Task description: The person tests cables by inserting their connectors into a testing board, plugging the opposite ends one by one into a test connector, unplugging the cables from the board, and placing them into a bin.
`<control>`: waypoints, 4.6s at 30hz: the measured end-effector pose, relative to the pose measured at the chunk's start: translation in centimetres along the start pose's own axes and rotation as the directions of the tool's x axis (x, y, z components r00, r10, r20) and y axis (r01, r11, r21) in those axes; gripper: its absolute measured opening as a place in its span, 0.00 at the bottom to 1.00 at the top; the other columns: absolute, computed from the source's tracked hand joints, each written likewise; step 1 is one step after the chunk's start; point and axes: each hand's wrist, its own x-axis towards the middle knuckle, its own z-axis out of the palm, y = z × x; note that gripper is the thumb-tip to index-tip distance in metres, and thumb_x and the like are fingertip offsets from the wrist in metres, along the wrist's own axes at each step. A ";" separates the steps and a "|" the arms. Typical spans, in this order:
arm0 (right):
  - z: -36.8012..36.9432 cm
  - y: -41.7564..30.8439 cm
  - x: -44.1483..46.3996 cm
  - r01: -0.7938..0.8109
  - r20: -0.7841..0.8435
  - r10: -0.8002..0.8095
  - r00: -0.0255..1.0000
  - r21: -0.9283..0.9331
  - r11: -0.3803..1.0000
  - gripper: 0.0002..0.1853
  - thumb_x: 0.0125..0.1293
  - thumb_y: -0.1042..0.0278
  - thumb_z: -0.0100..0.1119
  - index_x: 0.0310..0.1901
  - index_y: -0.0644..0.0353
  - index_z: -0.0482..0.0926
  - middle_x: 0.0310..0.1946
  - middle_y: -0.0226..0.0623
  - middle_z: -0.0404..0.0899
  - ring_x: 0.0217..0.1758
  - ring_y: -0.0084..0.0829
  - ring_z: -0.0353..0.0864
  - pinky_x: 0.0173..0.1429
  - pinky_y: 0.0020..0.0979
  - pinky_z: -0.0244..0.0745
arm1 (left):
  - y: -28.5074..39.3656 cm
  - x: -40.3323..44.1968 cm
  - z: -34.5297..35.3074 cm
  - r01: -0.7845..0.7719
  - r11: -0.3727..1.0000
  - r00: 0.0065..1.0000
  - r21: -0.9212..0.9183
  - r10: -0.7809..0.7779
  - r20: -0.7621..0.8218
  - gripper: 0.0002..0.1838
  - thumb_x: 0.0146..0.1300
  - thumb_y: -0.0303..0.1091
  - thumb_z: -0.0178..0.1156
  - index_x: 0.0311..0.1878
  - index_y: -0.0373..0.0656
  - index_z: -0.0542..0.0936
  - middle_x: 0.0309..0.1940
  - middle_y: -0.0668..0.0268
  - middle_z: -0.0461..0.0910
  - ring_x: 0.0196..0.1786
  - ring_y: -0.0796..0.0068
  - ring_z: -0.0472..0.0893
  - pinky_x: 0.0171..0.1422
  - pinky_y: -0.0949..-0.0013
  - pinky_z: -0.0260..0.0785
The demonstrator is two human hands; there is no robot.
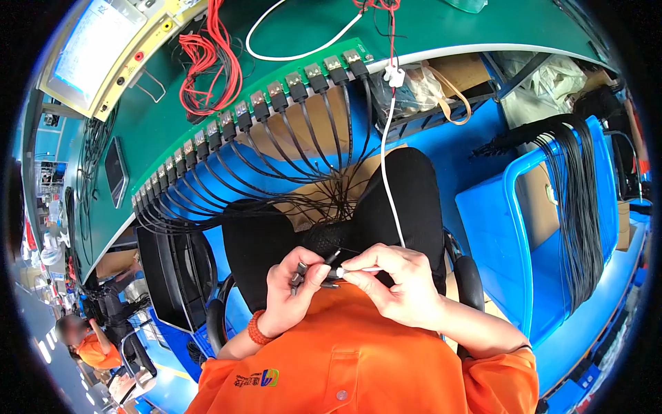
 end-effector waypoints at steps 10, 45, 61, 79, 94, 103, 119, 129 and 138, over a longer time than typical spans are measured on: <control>0.3 0.1 -0.3 -0.091 -0.033 0.097 0.995 0.129 0.987 0.05 0.55 0.79 0.60 0.34 0.65 0.78 0.28 0.37 0.79 0.31 0.24 0.81 0.35 0.22 0.76 | 0.0 -0.1 0.0 -0.019 1.000 0.997 -0.018 0.017 -0.081 0.07 0.61 0.31 0.56 0.31 0.39 0.72 0.16 0.76 0.68 0.20 0.91 0.64 0.23 0.84 0.55; -2.1 -1.0 1.2 0.012 0.161 -0.007 0.987 -0.032 0.999 0.06 0.52 0.80 0.61 0.33 0.62 0.79 0.26 0.35 0.80 0.30 0.27 0.81 0.36 0.22 0.76 | 0.7 0.6 -1.3 0.475 0.700 0.876 -0.533 -0.318 0.363 0.10 0.58 0.33 0.59 0.27 0.35 0.76 0.20 0.69 0.72 0.25 0.81 0.73 0.28 0.78 0.67; -2.4 -0.5 0.9 -0.138 -0.068 0.137 0.988 -0.005 0.990 0.04 0.59 0.78 0.55 0.35 0.61 0.78 0.23 0.32 0.76 0.23 0.17 0.74 0.27 0.17 0.68 | 0.3 0.6 -0.3 0.607 0.636 0.782 -0.476 -0.374 0.498 0.10 0.60 0.33 0.58 0.28 0.35 0.74 0.23 0.67 0.74 0.26 0.80 0.75 0.34 0.76 0.73; -0.8 -0.2 1.9 -0.167 0.133 0.175 0.976 -0.069 0.983 0.03 0.57 0.75 0.59 0.33 0.63 0.78 0.24 0.33 0.79 0.24 0.17 0.76 0.28 0.20 0.71 | -1.6 0.7 0.0 -0.010 0.972 0.962 -0.233 0.073 0.263 0.15 0.69 0.37 0.43 0.36 0.35 0.73 0.47 0.59 0.74 0.42 0.74 0.76 0.49 0.72 0.68; -1.6 -0.6 1.6 -0.081 0.041 0.081 0.996 -0.005 0.997 0.04 0.56 0.79 0.59 0.34 0.64 0.78 0.28 0.37 0.79 0.31 0.24 0.80 0.36 0.22 0.75 | -0.2 0.5 -0.1 -0.100 0.995 0.981 0.030 0.093 0.171 0.07 0.61 0.27 0.53 0.41 0.41 0.77 0.15 0.70 0.68 0.16 0.85 0.62 0.21 0.78 0.56; -2.5 -0.8 2.0 -0.035 0.150 0.044 0.988 -0.061 0.998 0.04 0.54 0.79 0.60 0.33 0.63 0.78 0.24 0.36 0.79 0.31 0.26 0.81 0.35 0.24 0.75 | -0.7 0.3 -0.5 -0.217 0.942 0.964 0.256 0.166 0.209 0.05 0.53 0.23 0.56 0.34 0.41 0.76 0.17 0.63 0.71 0.18 0.70 0.71 0.22 0.73 0.61; -1.9 -0.7 0.5 -0.104 0.048 0.104 0.993 0.000 0.995 0.04 0.54 0.79 0.60 0.33 0.63 0.78 0.27 0.35 0.79 0.31 0.24 0.80 0.37 0.22 0.75 | -0.1 0.3 -0.6 -0.216 0.966 0.968 0.143 0.192 0.162 0.04 0.52 0.19 0.54 0.31 0.38 0.74 0.17 0.65 0.71 0.17 0.72 0.71 0.23 0.74 0.62; -2.3 -0.9 1.0 -0.039 0.165 0.057 0.985 -0.107 0.994 0.05 0.52 0.81 0.60 0.32 0.63 0.77 0.26 0.37 0.79 0.30 0.27 0.81 0.36 0.24 0.75 | -0.4 0.6 -1.1 -0.407 0.857 0.903 0.316 0.325 0.280 0.02 0.55 0.23 0.54 0.28 0.39 0.73 0.14 0.66 0.68 0.15 0.67 0.68 0.20 0.71 0.59; -2.1 0.1 -1.6 -0.222 0.030 0.219 0.975 0.136 0.966 0.05 0.55 0.84 0.57 0.33 0.65 0.77 0.27 0.37 0.79 0.32 0.24 0.81 0.37 0.22 0.76 | -0.4 -0.2 0.0 -0.122 0.991 0.960 -0.048 0.131 0.246 0.09 0.63 0.28 0.50 0.27 0.37 0.73 0.15 0.70 0.68 0.15 0.79 0.65 0.21 0.77 0.57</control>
